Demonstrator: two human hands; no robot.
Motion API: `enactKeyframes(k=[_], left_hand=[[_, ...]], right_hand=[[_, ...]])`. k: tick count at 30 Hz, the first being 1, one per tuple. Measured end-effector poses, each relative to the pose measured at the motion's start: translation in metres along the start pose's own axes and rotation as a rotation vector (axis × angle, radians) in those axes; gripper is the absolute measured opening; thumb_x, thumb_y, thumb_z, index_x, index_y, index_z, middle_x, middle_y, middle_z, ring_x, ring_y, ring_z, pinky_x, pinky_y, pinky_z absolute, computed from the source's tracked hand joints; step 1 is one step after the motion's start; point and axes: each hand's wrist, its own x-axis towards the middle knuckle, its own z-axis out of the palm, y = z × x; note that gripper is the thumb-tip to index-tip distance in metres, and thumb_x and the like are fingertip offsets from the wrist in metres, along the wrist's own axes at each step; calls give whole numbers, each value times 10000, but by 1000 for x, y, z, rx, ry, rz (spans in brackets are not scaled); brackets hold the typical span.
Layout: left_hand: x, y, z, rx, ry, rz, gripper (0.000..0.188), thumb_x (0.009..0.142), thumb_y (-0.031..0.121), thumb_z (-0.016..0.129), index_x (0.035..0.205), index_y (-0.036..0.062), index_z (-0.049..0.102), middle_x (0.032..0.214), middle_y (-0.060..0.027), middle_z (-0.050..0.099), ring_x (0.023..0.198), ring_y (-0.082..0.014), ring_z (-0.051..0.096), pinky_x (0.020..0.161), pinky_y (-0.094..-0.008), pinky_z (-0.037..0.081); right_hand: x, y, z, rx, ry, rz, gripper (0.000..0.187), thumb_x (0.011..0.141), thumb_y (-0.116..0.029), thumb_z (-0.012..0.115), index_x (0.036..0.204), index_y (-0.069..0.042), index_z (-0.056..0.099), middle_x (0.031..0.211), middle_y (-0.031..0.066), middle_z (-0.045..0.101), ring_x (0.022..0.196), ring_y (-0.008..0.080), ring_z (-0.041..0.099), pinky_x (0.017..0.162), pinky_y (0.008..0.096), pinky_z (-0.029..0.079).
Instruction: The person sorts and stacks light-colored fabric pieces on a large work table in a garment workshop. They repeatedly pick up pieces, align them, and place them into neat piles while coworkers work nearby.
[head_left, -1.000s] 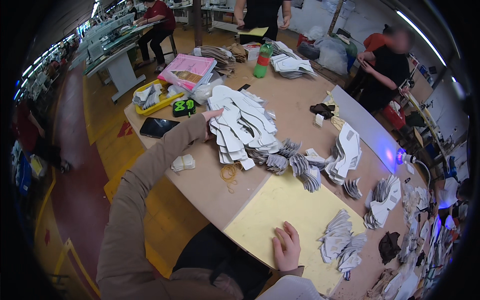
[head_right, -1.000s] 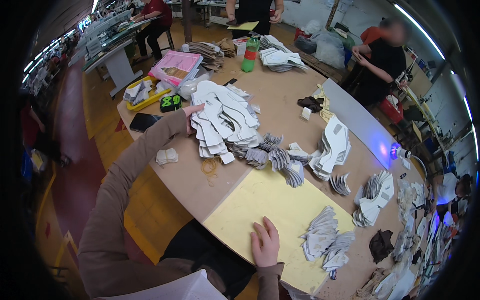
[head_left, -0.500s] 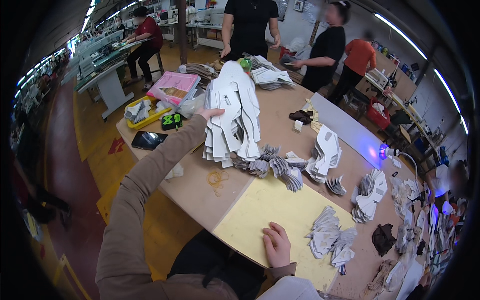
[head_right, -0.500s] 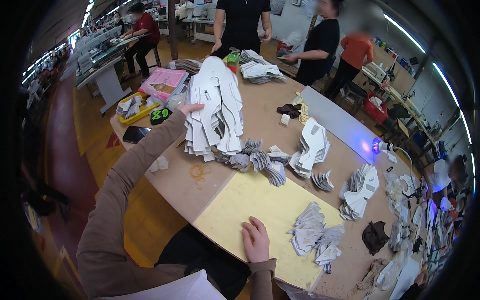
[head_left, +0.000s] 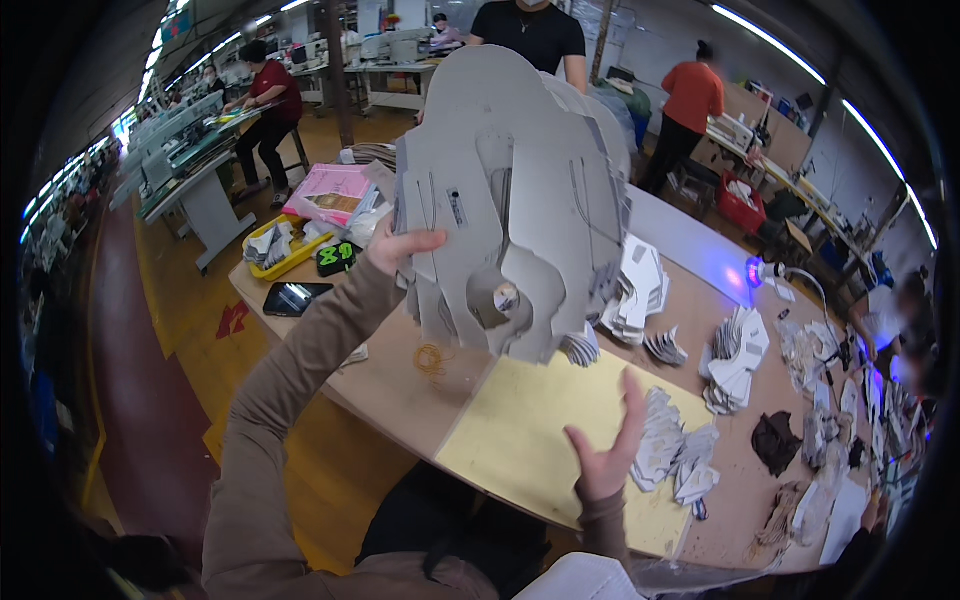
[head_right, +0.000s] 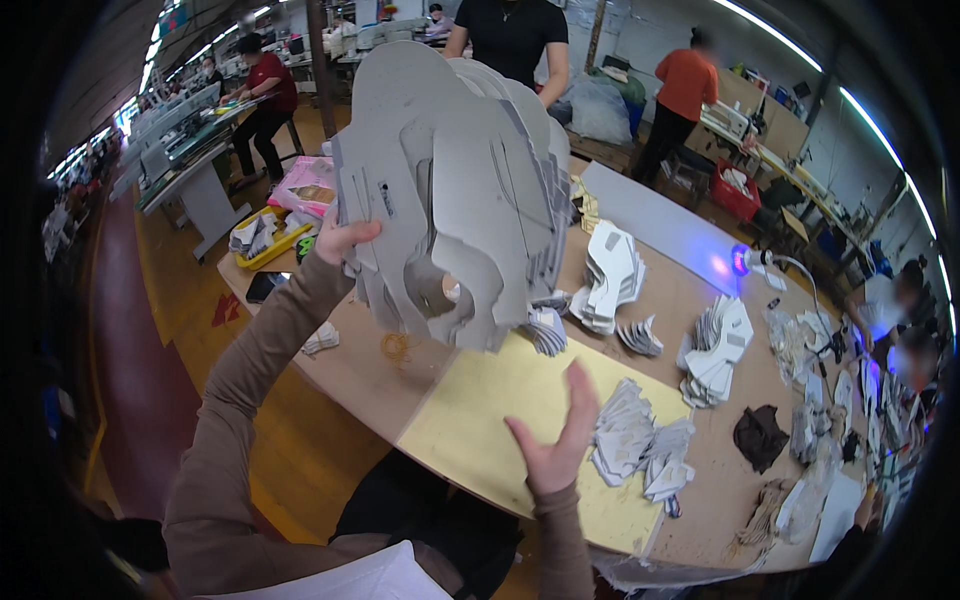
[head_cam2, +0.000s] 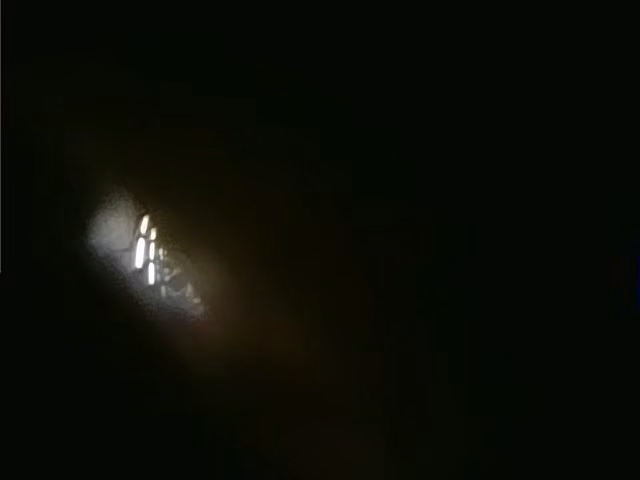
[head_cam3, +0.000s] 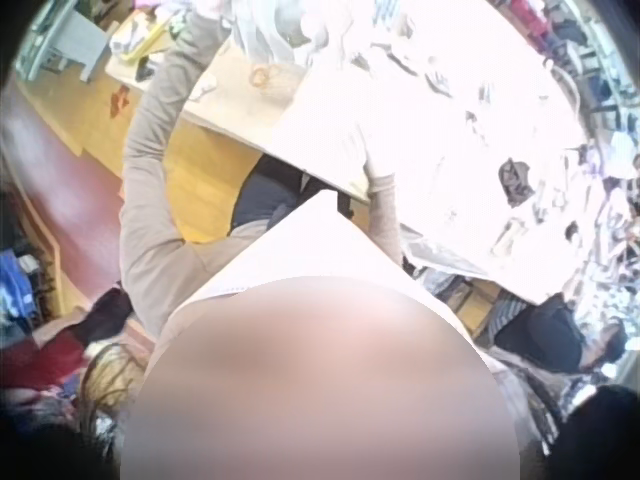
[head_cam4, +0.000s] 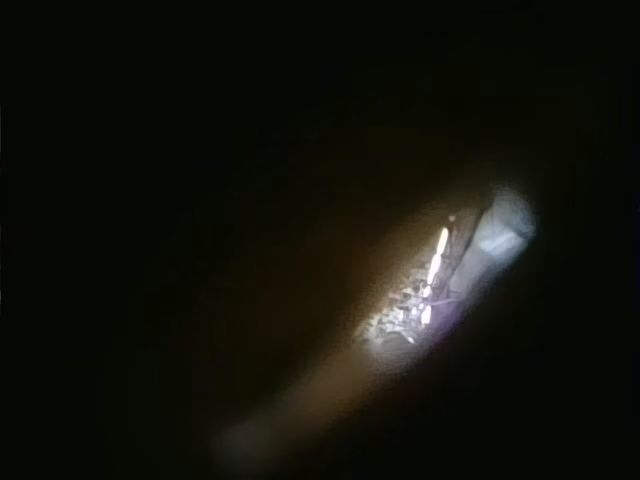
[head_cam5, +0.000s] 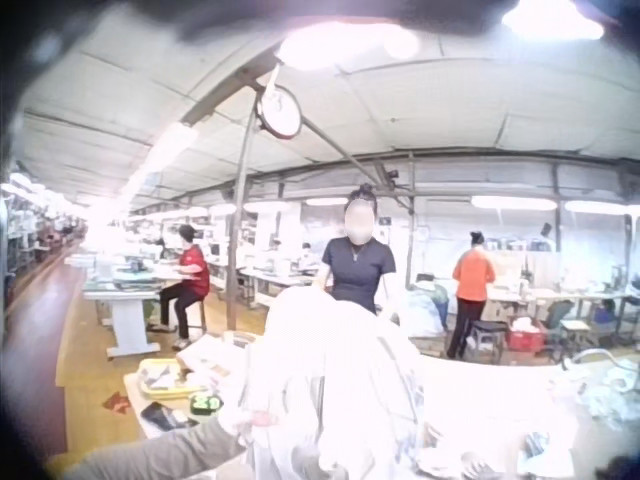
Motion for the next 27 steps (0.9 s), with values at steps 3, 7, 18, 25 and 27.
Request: enactKeyframes(k=[3,7,18,25,27], left_hand=[[-28,-9,19,77,-78,-168,524,734,90,728,1218,-24,564,1060,-112,675,952,-231,669,857,-356,545],[-79,-33,51,40,-199,-256,562,729,114,745,1236,-28,549,1084,-118,670,973,-227,662,872,-351,538],[-120,-77,84,-222,-222,-774,673,750,119,737,1331,-32,433,1165,-147,614,1025,-217,638,901,-343,531],[-123,-110,77,93,-327,-681,689,691,68,811,1279,-25,463,1102,-110,629,993,-181,626,867,-321,524],[-120,-113,66,62,-370,-825,757,677,53,813,1326,-25,430,1163,-119,612,1025,-186,612,901,-326,508]], right_hand=[[47,-1,-4,340,102,44,885,658,-171,851,1398,9,401,1386,177,493,1263,313,470,1074,426,368],[51,10,-28,774,-224,523,810,658,-130,846,1346,30,450,1240,133,601,1094,223,587,959,350,469],[-51,12,-53,1071,-116,896,768,812,-160,700,1452,29,320,1341,135,527,1206,229,523,1016,352,418],[-59,32,-34,767,-194,1046,760,717,-75,808,1370,6,428,1302,121,540,1181,209,527,991,345,444],[-60,37,-31,740,-180,993,771,693,-58,825,1359,2,442,1312,116,521,1206,202,502,995,341,437]])
